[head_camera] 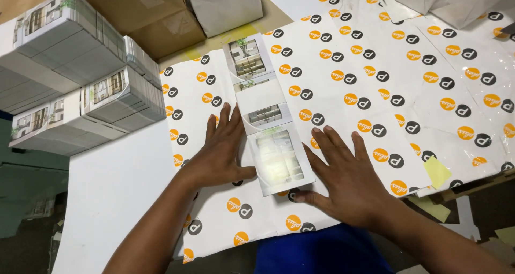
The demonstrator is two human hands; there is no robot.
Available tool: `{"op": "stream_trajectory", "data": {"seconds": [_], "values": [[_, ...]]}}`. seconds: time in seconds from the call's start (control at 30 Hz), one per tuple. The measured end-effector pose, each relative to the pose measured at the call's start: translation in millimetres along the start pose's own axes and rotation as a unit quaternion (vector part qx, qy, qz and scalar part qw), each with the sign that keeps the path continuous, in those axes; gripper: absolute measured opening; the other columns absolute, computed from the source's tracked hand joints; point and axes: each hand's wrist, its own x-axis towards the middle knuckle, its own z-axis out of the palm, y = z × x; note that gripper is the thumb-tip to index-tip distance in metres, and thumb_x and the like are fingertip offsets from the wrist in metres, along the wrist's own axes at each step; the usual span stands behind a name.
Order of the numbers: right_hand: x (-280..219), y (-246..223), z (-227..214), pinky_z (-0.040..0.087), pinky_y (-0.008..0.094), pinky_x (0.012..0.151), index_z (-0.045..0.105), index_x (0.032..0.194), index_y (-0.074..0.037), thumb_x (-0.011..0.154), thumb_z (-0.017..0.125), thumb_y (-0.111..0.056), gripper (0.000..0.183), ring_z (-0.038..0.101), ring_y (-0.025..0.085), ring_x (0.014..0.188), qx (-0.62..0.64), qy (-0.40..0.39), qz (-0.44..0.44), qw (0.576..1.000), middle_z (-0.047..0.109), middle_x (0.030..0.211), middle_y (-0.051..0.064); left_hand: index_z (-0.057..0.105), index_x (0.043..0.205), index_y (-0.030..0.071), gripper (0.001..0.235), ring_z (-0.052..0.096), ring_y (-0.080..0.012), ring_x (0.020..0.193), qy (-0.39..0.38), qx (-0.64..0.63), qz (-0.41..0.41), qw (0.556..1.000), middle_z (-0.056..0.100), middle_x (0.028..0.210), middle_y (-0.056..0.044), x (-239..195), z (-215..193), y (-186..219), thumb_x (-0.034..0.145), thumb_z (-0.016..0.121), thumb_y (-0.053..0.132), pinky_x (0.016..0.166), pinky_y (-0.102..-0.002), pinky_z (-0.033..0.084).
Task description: The user is wrapping stacks of printed cards in protective white paper and securing them with tape.
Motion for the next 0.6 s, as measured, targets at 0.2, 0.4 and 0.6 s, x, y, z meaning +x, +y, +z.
{"op": "stream_trajectory", "data": {"seconds": [0.2,0.4,0.6], "values": [[-1,2,5,0.012,0.073,0.112,0.033,0.155,-0.011,0.088,0.054,-0.055,0.083,0.014,0.044,0.151,-0.024,-0.005,0.015,1.0,0.022,0.163,0.025,0.016,0.162,0.009,0.128,-0.011,-0.0412,0.157,0.013,-0.039,0.005,0.999,0.008,0.171,-0.019,-1,0,0,0.058,0.085,0.039,0.123,-0.058,-0.009],[-1,5,7,0.012,0.075,0.111,0.033,0.154,-0.006,0.083,0.062,-0.043,0.085,0.015,0.045,0.151,-0.011,-0.01,0.01,1.0,0.022,0.162,0.026,0.02,0.161,0.008,0.124,-0.011,-0.0412,0.157,0.02,-0.03,0.01,0.999,0.01,0.171,-0.018,1,0,2,0.06,0.086,0.039,0.122,-0.06,-0.01],[-4,8,14,0.012,0.077,0.112,0.035,0.152,-0.001,0.08,0.065,-0.038,0.085,0.015,0.043,0.153,-0.016,-0.005,0.006,1.0,0.024,0.163,0.026,0.017,0.161,0.008,0.126,-0.012,-0.0421,0.156,0.008,-0.028,0.001,1.0,0.007,0.171,-0.019,3,0,3,0.061,0.085,0.042,0.121,-0.06,-0.01]]}}
